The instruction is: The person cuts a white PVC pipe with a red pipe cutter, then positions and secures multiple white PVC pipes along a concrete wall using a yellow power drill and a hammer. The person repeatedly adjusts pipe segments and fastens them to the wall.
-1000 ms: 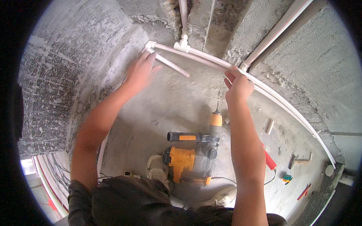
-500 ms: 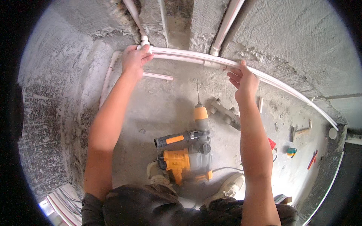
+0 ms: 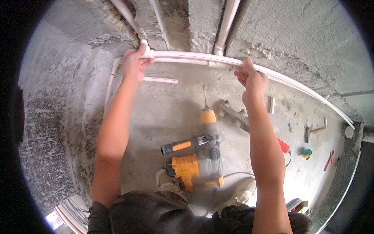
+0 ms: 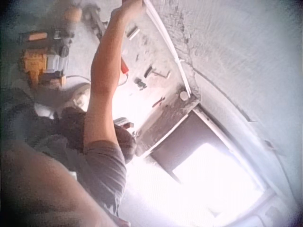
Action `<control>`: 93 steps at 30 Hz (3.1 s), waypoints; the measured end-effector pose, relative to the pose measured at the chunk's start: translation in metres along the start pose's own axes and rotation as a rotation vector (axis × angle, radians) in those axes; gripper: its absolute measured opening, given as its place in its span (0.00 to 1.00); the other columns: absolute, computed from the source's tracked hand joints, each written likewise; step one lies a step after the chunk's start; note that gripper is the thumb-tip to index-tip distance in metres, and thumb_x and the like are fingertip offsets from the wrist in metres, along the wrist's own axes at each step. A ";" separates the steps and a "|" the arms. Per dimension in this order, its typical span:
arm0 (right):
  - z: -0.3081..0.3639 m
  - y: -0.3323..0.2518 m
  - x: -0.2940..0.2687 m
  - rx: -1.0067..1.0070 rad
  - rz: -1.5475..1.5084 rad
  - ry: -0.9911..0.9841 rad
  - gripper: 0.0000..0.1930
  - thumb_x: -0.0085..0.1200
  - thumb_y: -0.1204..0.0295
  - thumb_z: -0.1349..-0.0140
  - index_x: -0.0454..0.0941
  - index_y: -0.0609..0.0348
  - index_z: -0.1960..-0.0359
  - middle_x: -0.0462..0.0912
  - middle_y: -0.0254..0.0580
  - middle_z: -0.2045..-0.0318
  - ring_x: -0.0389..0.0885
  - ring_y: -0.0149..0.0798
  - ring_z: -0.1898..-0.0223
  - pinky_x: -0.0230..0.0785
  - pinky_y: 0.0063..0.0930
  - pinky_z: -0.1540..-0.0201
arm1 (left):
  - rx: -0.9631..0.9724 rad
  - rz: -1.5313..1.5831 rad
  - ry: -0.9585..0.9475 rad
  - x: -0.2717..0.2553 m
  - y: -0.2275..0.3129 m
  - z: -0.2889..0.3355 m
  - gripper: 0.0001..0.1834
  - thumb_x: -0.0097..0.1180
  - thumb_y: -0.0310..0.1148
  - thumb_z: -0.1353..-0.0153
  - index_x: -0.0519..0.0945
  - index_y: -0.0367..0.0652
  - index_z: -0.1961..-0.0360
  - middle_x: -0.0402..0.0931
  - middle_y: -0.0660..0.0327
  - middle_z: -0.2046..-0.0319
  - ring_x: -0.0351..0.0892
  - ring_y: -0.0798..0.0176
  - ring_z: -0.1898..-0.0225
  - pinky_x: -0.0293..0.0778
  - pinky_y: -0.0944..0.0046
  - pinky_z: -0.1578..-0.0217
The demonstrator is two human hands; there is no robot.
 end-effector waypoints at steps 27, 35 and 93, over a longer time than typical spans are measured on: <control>-0.034 -0.008 -0.098 -0.161 -0.156 0.224 0.16 0.47 0.59 0.21 0.75 0.62 0.54 0.87 0.48 0.65 0.87 0.43 0.68 0.80 0.33 0.61 | 0.004 -0.068 0.053 -0.008 0.001 -0.008 0.15 0.72 0.32 0.38 0.79 0.34 0.61 0.84 0.50 0.67 0.84 0.58 0.76 0.79 0.63 0.76; -0.050 -0.007 -0.105 -0.179 -0.186 0.109 0.16 0.47 0.57 0.20 0.74 0.59 0.54 0.87 0.46 0.67 0.86 0.40 0.68 0.81 0.34 0.59 | -0.197 0.096 0.107 -0.001 -0.023 0.006 0.18 0.68 0.40 0.33 0.81 0.38 0.51 0.81 0.56 0.58 0.82 0.56 0.53 0.82 0.58 0.57; -0.078 -0.016 -0.105 0.151 -0.046 -0.180 0.13 0.49 0.59 0.22 0.79 0.53 0.50 0.89 0.48 0.54 0.86 0.46 0.51 0.75 0.49 0.43 | -0.185 0.394 0.269 -0.001 -0.025 0.011 0.29 0.71 0.33 0.37 0.72 0.28 0.42 0.74 0.46 0.46 0.82 0.44 0.54 0.89 0.50 0.59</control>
Point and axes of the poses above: each hand's wrist, its own z-axis away from the middle knuckle, its own x-axis out of the palm, y = z × x, the point moved 10 cm from there along -z, towards the middle knuckle
